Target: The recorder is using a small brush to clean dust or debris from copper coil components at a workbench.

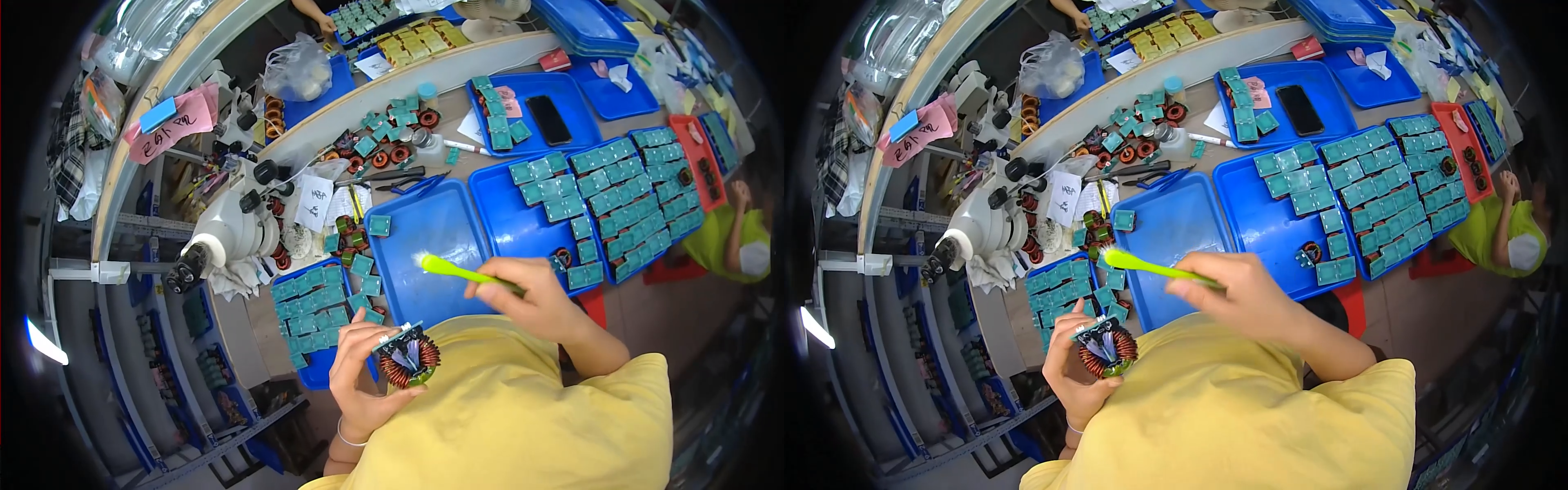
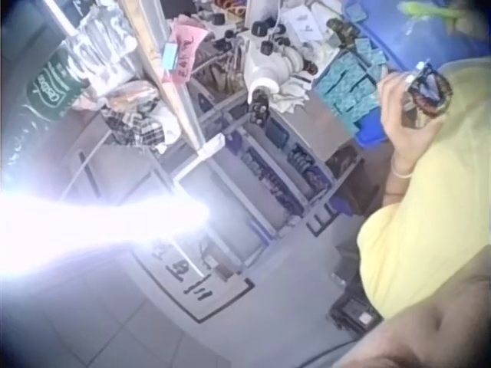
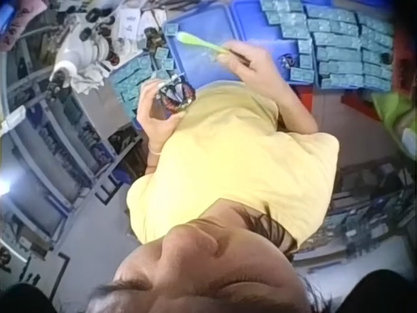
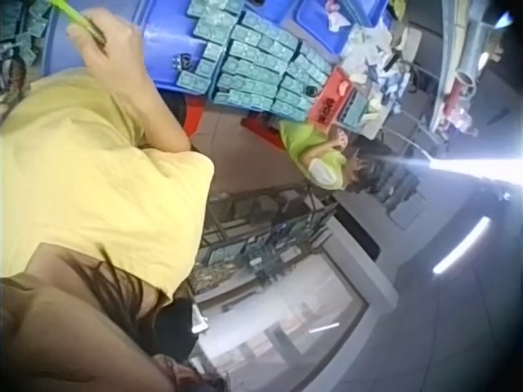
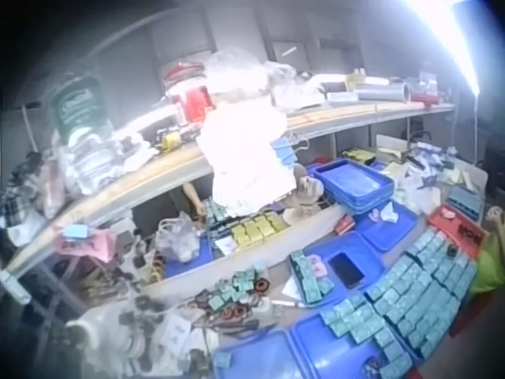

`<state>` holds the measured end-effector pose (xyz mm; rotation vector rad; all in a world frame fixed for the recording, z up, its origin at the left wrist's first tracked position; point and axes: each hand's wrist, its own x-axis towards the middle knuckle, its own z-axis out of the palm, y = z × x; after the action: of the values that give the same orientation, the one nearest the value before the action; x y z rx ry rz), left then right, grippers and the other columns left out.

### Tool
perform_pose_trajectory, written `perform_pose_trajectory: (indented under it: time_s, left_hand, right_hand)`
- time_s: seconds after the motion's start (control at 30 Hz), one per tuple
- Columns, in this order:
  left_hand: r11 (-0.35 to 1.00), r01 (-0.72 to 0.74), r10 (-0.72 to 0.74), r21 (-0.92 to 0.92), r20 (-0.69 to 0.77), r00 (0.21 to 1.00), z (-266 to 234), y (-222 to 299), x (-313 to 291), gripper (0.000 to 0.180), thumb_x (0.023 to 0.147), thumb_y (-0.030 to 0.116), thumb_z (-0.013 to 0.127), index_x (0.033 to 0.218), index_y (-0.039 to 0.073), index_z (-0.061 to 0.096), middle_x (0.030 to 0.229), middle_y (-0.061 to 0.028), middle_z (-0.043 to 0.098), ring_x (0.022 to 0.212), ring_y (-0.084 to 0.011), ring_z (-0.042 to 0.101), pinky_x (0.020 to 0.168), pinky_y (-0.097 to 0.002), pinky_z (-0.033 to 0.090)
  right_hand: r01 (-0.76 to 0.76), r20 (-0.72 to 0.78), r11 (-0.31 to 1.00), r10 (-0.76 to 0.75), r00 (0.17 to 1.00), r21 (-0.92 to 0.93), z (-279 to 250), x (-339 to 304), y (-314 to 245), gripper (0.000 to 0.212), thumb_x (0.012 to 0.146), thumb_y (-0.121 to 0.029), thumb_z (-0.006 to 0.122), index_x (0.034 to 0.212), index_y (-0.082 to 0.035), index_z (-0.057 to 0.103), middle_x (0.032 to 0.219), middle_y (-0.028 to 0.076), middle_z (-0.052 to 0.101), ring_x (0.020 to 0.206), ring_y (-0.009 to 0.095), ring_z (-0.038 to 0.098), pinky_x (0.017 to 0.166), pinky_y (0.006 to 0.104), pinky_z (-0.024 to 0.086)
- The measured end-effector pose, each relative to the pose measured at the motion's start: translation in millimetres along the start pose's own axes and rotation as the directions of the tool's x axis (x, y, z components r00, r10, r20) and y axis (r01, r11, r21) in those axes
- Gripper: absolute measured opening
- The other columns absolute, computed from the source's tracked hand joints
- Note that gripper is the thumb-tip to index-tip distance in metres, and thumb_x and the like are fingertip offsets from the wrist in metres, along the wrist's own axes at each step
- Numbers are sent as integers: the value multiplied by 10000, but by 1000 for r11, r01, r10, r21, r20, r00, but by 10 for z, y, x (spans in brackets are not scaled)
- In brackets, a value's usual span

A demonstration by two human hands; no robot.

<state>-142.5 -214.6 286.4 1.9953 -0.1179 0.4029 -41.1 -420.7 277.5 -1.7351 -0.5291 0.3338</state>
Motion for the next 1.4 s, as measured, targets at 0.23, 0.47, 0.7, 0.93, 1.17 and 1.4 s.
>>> perform_pose_trajectory:
  time_s: [0.23,0.47,0.7,0.93,1.17,1.4]
  left_hand:
    - [989,58,-58,-139,8,998,21,63,31,605,540,360,819,960,-11,590,913,-103,607,890,-249,539,951,-497,325]
    - [985,40,-33,-165,43,998,30,91,54,603,538,329,824,979,-7,587,938,-113,610,930,-260,532,943,-475,342]
    - [954,134,-119,-267,74,990,52,127,33,610,549,323,825,985,-21,573,967,-135,597,973,-270,509,878,-397,387]
    - [920,203,-189,-337,72,979,62,164,-10,628,555,301,828,1012,-35,557,1018,-151,528,992,-267,489,874,-373,390]
    - [934,196,-168,-299,117,979,15,164,-8,651,533,223,840,1042,-48,538,1032,-149,505,998,-260,485,873,-365,392]
    - [880,215,-240,-424,-5,971,111,222,-42,718,505,181,850,1099,-25,502,992,-135,529,959,-249,514,880,-367,390]
  right_hand:
    - [103,224,966,-158,962,239,210,-56,-54,595,616,-237,807,1099,-42,519,840,14,436,585,53,335,520,182,286]
    - [74,235,935,-163,958,346,298,-66,-52,544,644,-152,786,1098,-39,509,909,34,450,561,50,317,519,180,285]
    - [157,200,936,-228,953,316,281,-67,-44,521,630,-183,799,1047,-16,536,920,41,476,537,49,313,494,180,280]
    - [224,156,930,-277,948,293,268,-61,-50,550,615,-221,812,1037,4,540,912,55,499,530,52,323,469,186,278]
    - [116,201,936,-191,961,333,245,-98,-60,559,636,-239,778,1069,6,521,975,111,503,876,225,529,758,295,438]
    - [145,174,929,-214,961,340,243,-100,-76,566,632,-215,781,1076,17,518,979,122,506,874,223,534,750,288,441]
